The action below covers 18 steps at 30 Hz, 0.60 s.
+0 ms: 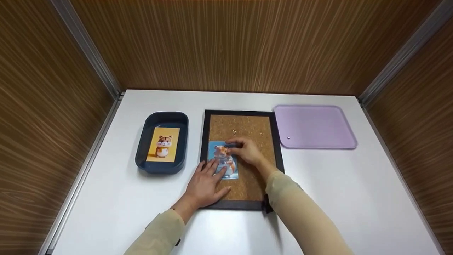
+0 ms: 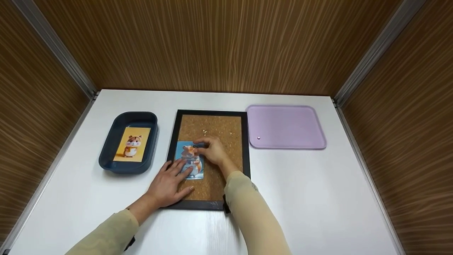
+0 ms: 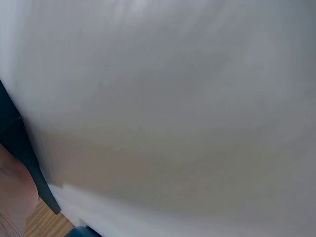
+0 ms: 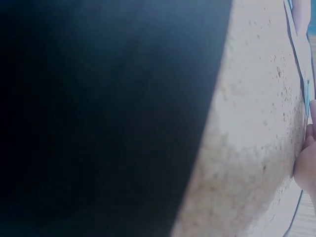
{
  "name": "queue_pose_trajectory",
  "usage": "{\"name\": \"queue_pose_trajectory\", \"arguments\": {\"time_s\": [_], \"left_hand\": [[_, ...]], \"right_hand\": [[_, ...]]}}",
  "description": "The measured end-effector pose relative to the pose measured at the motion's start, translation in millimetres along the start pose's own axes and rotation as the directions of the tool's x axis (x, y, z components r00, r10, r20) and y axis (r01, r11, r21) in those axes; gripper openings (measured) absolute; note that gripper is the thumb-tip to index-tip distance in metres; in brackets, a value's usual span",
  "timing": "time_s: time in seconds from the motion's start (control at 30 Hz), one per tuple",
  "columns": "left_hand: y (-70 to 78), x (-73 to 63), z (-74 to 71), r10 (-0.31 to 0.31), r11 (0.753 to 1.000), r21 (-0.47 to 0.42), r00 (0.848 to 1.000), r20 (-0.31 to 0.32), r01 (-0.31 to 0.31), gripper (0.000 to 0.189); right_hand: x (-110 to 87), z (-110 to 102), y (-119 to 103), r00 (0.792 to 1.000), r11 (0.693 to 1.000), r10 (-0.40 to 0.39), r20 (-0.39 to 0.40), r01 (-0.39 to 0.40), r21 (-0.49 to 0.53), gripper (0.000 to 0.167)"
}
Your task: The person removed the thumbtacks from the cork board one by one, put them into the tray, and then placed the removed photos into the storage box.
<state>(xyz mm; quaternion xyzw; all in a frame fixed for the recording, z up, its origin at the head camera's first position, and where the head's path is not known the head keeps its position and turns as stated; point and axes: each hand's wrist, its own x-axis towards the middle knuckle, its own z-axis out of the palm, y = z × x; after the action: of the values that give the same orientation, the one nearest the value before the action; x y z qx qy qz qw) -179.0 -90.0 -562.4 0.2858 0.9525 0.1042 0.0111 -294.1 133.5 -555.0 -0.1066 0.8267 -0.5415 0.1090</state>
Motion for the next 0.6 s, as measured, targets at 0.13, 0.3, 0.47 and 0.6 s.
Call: {"name": "queue_pose_trajectory", "arguments": {"time_s": [0.13,0.3,0.47,0.6], "left_hand": [[0.3,-0.2,0.4,0.000,1.000,0.008,1.000,0.000,0.000,0.078],[0.6,0.2,0.6,-0.008,1.000,0.025,1.000,0.015,0.007,0.079],[0.8,0.6,0.6,-0.007,1.000,0.025,1.000,0.026,0.007,0.080],[-0.8,-0.1,0.8,-0.011,0.999,0.031,1.000,0.022,0.010,0.079]], "right_hand": [[-0.1,0,0,1.000,0.999,-0.006,0.005,0.006,-0.046,0.027],[3.8,-1,-1,0.999,0.995,-0.030,0.033,0.033,-0.094,0.027],[8.9,-3,-3,0.999,0.989,-0.017,0.034,0.022,-0.147,0.026],[13.1,-3,-4,0.999,0.980,-0.022,0.047,0.031,-0.196,0.026]]}}
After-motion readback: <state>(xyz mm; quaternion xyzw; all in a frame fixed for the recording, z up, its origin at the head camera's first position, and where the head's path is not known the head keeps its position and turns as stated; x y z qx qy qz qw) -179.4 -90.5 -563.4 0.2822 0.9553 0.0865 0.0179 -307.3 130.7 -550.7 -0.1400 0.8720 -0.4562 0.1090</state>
